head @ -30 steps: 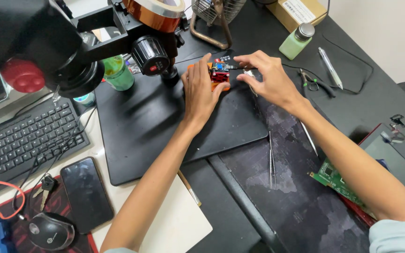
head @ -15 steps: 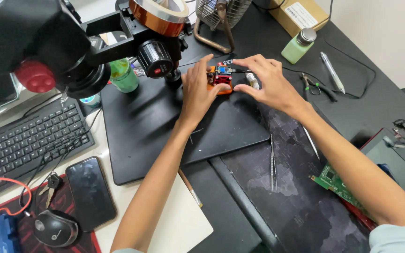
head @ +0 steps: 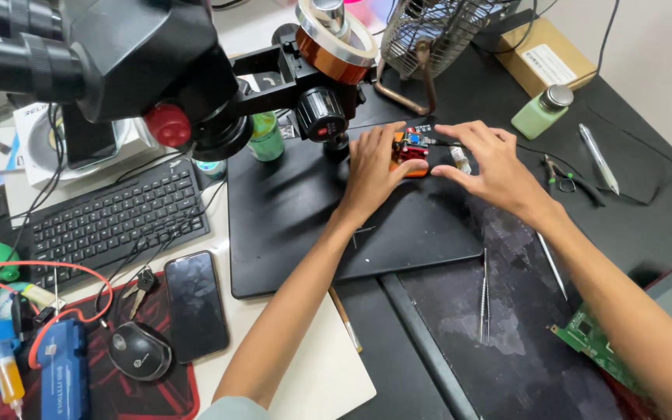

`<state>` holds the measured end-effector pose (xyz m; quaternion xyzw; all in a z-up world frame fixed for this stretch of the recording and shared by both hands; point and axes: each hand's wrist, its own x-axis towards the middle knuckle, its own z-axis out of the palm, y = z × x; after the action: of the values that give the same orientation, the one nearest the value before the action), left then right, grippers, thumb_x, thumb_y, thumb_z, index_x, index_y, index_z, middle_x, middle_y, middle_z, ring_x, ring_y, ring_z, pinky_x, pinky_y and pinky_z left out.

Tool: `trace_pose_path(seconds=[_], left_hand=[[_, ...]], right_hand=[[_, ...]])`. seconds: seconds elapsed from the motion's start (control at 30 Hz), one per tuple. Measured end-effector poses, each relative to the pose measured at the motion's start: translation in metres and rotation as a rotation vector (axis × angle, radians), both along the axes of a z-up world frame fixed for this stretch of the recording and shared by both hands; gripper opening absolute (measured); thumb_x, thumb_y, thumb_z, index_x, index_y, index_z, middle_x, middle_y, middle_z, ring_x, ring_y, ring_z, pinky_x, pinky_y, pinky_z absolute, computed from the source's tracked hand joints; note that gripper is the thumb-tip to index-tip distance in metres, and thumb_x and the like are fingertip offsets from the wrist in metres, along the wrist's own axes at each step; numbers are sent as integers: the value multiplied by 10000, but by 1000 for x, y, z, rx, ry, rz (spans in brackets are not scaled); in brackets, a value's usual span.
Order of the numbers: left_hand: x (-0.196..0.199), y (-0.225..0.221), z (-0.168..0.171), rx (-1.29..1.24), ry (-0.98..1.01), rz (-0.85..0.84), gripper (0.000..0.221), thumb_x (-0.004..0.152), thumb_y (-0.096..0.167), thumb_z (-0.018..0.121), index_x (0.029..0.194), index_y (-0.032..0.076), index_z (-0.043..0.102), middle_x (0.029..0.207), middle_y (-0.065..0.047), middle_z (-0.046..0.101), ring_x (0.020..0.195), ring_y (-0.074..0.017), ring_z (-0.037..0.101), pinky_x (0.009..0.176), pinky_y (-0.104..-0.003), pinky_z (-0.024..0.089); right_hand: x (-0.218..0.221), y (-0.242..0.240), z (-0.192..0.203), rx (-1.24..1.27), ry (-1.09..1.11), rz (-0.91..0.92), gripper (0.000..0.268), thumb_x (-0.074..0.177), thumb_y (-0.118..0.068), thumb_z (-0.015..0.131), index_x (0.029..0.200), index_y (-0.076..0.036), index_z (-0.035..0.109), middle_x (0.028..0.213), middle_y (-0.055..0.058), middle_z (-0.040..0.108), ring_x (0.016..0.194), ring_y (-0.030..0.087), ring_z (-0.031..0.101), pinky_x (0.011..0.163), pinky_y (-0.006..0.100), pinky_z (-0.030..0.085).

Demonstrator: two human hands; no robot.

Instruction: The recorder is repairing a laptop by removing the motherboard, cleaning it, and then using a heat gun and tweezers to solder or remove a component.

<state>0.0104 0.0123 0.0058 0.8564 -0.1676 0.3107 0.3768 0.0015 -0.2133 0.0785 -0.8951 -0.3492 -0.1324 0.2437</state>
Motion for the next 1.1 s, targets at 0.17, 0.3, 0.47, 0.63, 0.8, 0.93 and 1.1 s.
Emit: trace_pose_path(seconds=[0.17,0.3,0.47,0.63,0.8,0.93,1.1], left_hand=[[-5,1,5,77,-21,-52,836,765,503,842,1388,53,513,1242,-126,617,1125,-323,554,964,-457,381],[-11,-1,4,65,-35,-123,868,832,461,871,1454,19,457,1256,-154,600,1203,-341,551,1023,-474,387],[-16,-3,11,105,-27,-120,867,913,411,894,1512,4,418,1301,-173,571,1214,-362,541,1052,-493,395],[-30,-9,15,98,2,-113,850,974,276,921,1573,17,376,1433,-209,445,1327,-389,469,1165,-490,383],[-59,-36,21,174,-59,-122,778,1043,221,900,1570,25,363,1488,-238,358,1404,-398,394,1237,-502,342],[-90,-71,32,287,-133,-201,626,967,222,893,1440,50,520,1467,-234,422,1449,-423,381,1215,-546,329],[-135,-106,39,204,-47,-380,395,900,211,851,1222,87,659,1316,-169,547,1338,-401,496,1122,-521,401]], right_hand=[[-28,-20,20,-20,-38,-53,632,922,-401,741,1466,-134,559,1334,107,596,1277,283,548,1140,480,315],[-84,-65,43,-125,-101,-154,630,929,-401,731,1463,-116,559,1382,128,586,1313,302,528,1149,480,307],[-161,-129,54,-237,95,-332,616,895,-437,695,1426,-146,585,1385,78,596,1254,292,562,1102,430,387],[-214,-171,18,-312,263,-469,794,746,-564,745,1405,-160,565,1335,95,590,1173,305,585,1061,455,392],[-240,-177,-3,-356,146,-479,1007,682,-648,757,1472,-91,475,1413,205,519,1213,376,522,1111,544,318],[-240,-171,-4,-360,65,-478,957,702,-600,780,1463,-104,477,1399,192,515,1244,364,498,1107,549,305],[-236,-155,14,-328,84,-468,941,625,-564,843,1401,-139,521,1313,145,542,1222,330,518,1095,531,302]])
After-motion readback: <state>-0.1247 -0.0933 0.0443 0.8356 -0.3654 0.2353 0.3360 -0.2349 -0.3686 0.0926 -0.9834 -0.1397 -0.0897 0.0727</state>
